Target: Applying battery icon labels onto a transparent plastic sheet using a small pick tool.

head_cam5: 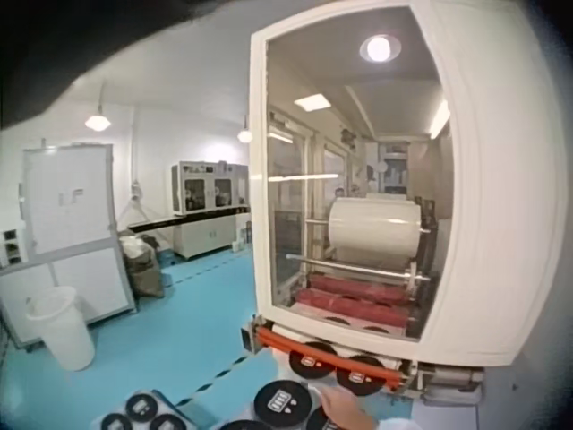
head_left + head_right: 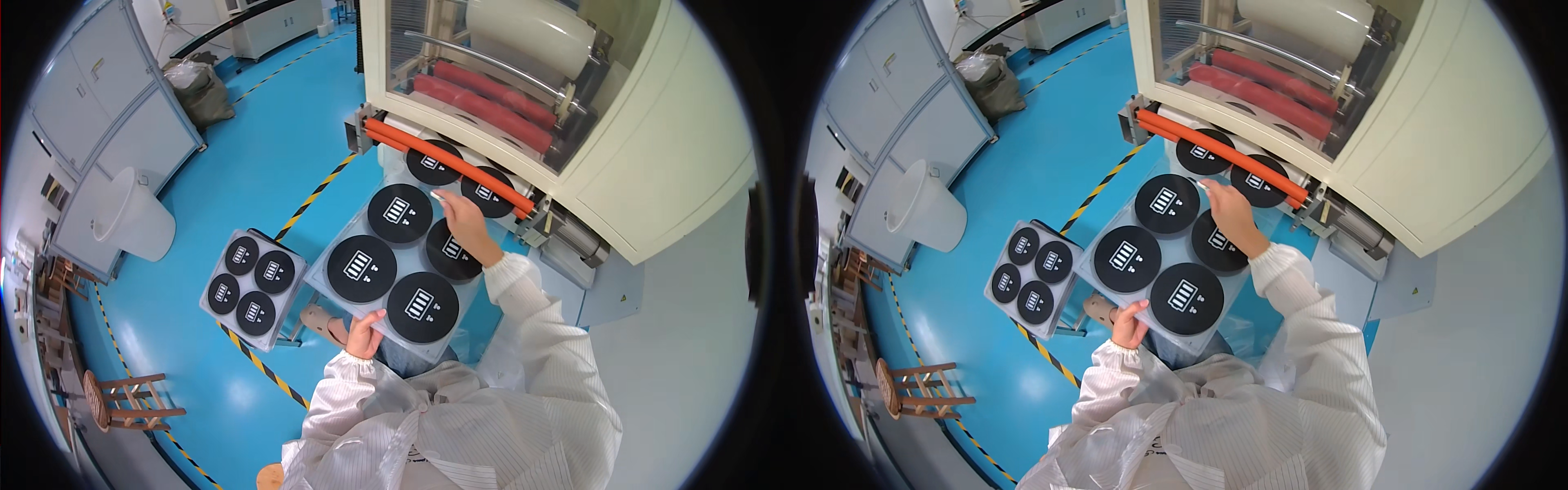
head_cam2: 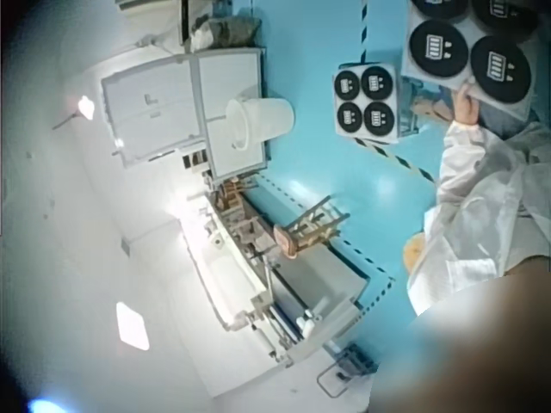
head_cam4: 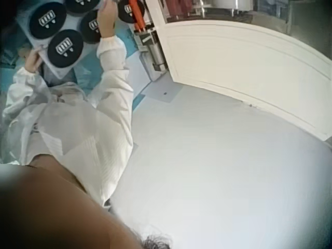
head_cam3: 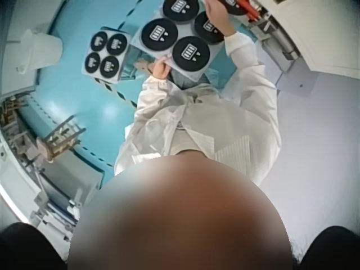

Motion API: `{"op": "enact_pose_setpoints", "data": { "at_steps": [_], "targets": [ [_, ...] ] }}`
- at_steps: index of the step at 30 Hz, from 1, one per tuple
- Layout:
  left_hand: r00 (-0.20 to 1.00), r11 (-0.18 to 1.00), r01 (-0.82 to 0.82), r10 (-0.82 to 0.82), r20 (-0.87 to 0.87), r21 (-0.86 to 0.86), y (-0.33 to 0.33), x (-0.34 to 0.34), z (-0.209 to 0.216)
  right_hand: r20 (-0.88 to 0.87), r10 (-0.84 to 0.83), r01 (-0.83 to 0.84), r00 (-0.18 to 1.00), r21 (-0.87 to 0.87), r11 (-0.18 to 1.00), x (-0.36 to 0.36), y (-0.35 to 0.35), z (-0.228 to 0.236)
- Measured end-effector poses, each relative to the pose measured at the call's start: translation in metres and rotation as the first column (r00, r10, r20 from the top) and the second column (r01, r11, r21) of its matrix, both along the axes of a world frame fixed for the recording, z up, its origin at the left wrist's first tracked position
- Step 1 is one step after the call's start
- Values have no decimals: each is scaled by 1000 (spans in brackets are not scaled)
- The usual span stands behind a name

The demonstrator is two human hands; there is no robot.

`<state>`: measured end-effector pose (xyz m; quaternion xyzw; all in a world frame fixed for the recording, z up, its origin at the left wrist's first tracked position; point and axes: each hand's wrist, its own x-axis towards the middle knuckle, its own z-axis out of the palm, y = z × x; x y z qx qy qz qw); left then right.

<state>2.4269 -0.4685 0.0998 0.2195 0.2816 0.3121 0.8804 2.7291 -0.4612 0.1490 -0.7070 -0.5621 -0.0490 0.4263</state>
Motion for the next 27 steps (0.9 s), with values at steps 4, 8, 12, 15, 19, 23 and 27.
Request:
{"op": "enact_pose_setpoints", "data": {
  "at_steps": [4, 8, 12, 15, 19, 23, 27],
  "targets": [
    [998, 998, -62, 63, -23, 26, 1, -4, -6, -24, 65, -67, 998, -46, 997, -6, 51, -6],
    [997, 998, -66, 66, -48, 6, 2, -4, -11, -47, 103, -108, 994, -107, 988, -7, 76, -16],
    [996, 997, -73, 71, -56, -37, 7, -12, -39, -55, 112, -119, 992, -165, 979, -5, 90, -29],
    [994, 998, -51, 47, -96, -42, 8, -17, -47, -30, 119, -122, 992, -146, 982, -6, 96, -37],
    [989, 999, -48, 45, -138, -17, 10, -16, -49, 19, 141, -136, 990, -155, 978, 1, 105, -44],
    [986, 999, -46, 41, -160, -28, 7, -17, -39, -2, 184, -177, 983, -287, 941, 4, 116, -36],
    [989, 990, -74, 57, -136, -120, 3, -16, -31, -176, 221, -266, 959, -307, 914, 23, 100, -29]
  ]
}}
